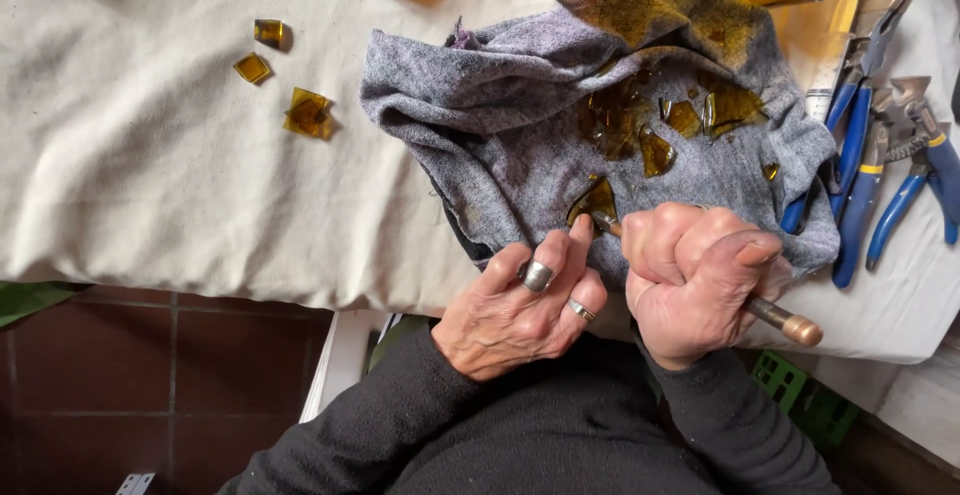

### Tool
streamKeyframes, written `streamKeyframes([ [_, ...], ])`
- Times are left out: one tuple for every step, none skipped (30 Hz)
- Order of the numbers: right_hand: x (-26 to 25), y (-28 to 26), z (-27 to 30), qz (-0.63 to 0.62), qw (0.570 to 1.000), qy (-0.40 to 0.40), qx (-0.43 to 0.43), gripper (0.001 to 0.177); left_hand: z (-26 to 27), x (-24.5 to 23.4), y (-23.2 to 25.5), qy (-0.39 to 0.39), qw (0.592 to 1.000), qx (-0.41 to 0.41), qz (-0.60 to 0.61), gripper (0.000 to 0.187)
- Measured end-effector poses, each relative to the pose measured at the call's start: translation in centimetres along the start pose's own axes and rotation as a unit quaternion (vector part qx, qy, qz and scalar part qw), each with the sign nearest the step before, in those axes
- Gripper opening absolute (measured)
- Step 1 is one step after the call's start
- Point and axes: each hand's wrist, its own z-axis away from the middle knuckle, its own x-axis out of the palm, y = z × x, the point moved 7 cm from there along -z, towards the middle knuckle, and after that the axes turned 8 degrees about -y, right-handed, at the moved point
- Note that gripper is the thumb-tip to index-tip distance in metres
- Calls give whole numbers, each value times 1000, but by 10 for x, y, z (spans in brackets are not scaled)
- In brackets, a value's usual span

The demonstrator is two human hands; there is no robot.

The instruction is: Breaking and shaping brown glass bottle fragments using nippers and a glass cutter at a workbench.

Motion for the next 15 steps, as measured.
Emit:
streamKeyframes([
  [1, 0, 1, -5, 1000, -10, 0, 60, 0, 0, 0, -1, 1000, -1, 0, 11],
  [1, -1, 1, -6, 1000, -9, -1, 60, 1, 0, 1, -1, 1000, 1, 0, 11],
  [0, -2, 2, -7, 1000, -2, -1, 60, 1, 0, 1, -2, 1000, -1, 6, 10],
  [0, -3, 2, -10, 1000, 4, -2, 60, 1, -1, 1, -3, 1000, -4, 12, 10],
  [0, -5, 4, -12, 1000, 4, -2, 60, 1, -2, 1, -4, 1000, -3, 10, 10],
  [-1, -9, 8, 22, 1000, 15, -3, 57, 2, -3, 1, -4, 1000, -3, 27, 11],
  [-3, -14, 11, 56, 998, 27, -4, 54, 1, -5, 1, -4, 999, -3, 44, 11],
  [-10, -15, 11, 56, 998, 26, -14, 54, -1, -6, -1, 3, 999, 2, 37, 11],
  [-17, -11, 10, -5, 1000, 16, -10, 58, -2, -9, -3, 19, 999, 13, 40, 10],
  [-23, -8, 11, -67, 998, 4, 1, 62, -2, -11, -4, 32, 998, 20, 45, 10],
  [-19, -14, 4, -68, 998, 2, -2, 62, -2, -10, -7, 34, 998, 20, 41, 10],
  [-24, -22, 8, -83, 994, 77, 3, 61, 2, -13, -5, 40, 998, 25, 43, 8],
  [-29, -29, 13, -96, 984, 152, 6, 60, 7, -16, -2, 46, 997, 29, 45, 8],
  [-29, -26, 14, -93, 983, 156, 7, 60, 10, -16, 1, 46, 997, 31, 50, 8],
  [-27, -27, 14, -91, 986, 138, -11, 60, 13, -16, 2, 50, 996, 28, 61, 9],
])
